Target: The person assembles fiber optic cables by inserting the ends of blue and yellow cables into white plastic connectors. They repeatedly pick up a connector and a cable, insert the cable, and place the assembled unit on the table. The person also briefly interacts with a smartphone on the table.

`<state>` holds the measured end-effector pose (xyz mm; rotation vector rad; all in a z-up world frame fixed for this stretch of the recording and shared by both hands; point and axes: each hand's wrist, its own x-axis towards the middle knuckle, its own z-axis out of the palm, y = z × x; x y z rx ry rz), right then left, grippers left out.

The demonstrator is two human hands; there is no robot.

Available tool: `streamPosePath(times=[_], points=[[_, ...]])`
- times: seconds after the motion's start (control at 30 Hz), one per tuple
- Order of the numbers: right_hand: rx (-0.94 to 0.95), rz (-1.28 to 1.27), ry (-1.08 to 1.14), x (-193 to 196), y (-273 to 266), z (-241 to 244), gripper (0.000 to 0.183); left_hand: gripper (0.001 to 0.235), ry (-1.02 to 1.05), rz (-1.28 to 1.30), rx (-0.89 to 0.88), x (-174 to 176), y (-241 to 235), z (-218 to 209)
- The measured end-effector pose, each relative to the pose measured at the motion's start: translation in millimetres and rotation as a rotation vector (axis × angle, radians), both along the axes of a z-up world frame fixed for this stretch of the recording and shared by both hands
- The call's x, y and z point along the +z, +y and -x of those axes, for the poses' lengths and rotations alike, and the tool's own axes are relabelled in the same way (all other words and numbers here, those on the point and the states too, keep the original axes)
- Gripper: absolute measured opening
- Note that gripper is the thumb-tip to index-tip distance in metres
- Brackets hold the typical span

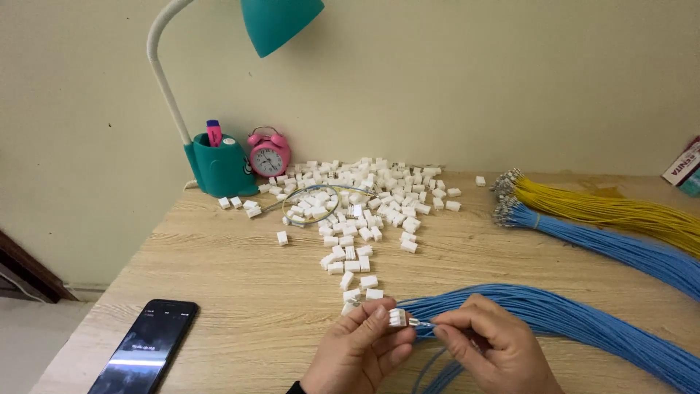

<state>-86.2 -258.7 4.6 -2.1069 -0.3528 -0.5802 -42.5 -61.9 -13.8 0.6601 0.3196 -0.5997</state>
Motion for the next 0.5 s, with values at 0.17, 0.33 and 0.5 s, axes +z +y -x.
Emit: streamPosePath(times=[0.17,0.33,0.5], points=[[0.01,0.044,0.023,9,5,4,0.014,0.021,-0.042,0.024,-0.009,-8,0,-1],[0.047,0.108,-0.057,10,6,4,0.015,0.02,-0.048,-0.002,-0.017,-8,0,0],[0.016,0.317,-0.184,13,5,2,0.011,0.021,-0.136,0.011,-0.025,-20,0,-3]])
